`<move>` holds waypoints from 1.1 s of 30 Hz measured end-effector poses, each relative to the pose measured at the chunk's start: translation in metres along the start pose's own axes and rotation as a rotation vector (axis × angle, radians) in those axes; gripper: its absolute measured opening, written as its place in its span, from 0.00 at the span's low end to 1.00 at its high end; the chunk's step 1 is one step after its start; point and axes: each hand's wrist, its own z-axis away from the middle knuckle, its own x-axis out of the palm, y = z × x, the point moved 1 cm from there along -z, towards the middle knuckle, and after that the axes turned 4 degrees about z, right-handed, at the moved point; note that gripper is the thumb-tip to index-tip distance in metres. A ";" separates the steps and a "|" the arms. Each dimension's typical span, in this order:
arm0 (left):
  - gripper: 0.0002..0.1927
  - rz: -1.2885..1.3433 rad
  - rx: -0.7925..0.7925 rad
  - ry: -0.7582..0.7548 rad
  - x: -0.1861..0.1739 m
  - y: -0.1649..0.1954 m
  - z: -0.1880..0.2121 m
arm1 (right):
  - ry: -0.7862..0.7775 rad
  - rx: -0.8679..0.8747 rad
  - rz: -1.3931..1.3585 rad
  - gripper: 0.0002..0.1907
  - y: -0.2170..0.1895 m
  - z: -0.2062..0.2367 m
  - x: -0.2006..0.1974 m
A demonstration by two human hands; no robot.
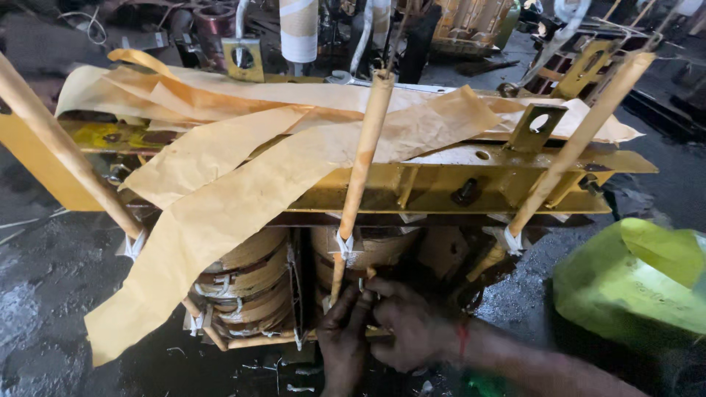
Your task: The person is repairing an electrical coil by hand. They repeatedly tear strips of brown paper and insert them into the gaps between the copper windings of the coil, which is mounted on a yellow metal frame. The person works methodically around the coil, filling the spaces with the paper strips.
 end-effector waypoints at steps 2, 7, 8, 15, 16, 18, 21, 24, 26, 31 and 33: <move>0.14 0.004 0.030 -0.049 -0.004 0.000 -0.005 | -0.159 0.120 -0.141 0.25 -0.001 -0.009 -0.010; 0.11 -0.001 0.026 -0.105 -0.011 -0.006 -0.016 | 0.212 -0.179 0.444 0.17 -0.010 0.020 -0.002; 0.10 0.023 0.019 -0.141 -0.013 -0.008 -0.018 | 0.379 -0.325 0.611 0.17 -0.010 0.032 0.002; 0.10 -0.036 -0.101 -0.281 -0.033 -0.005 -0.029 | -0.095 0.121 0.374 0.13 0.011 0.017 0.017; 0.09 -0.055 -0.107 -0.278 -0.033 -0.003 -0.029 | -0.134 0.085 0.298 0.14 0.011 0.009 0.015; 0.08 -0.105 -0.133 -0.266 -0.031 0.003 -0.028 | -0.214 0.015 0.125 0.16 0.009 0.003 0.012; 0.08 -0.120 -0.308 -0.127 -0.031 0.008 -0.025 | 0.347 -0.375 0.330 0.18 0.009 0.017 0.008; 0.07 -0.275 -0.114 -0.256 -0.036 0.009 -0.021 | 0.714 -0.300 -0.119 0.14 0.024 0.041 0.020; 0.09 -0.335 -0.236 -0.301 -0.044 0.005 -0.013 | 0.584 -0.016 -0.517 0.15 0.037 0.038 0.044; 0.12 -0.407 -0.101 -0.194 -0.050 0.008 0.001 | 0.458 0.320 -1.123 0.28 0.050 0.017 0.104; 0.14 -0.505 -0.062 -0.073 -0.044 0.017 0.004 | 0.320 0.511 -1.179 0.32 0.049 0.016 0.113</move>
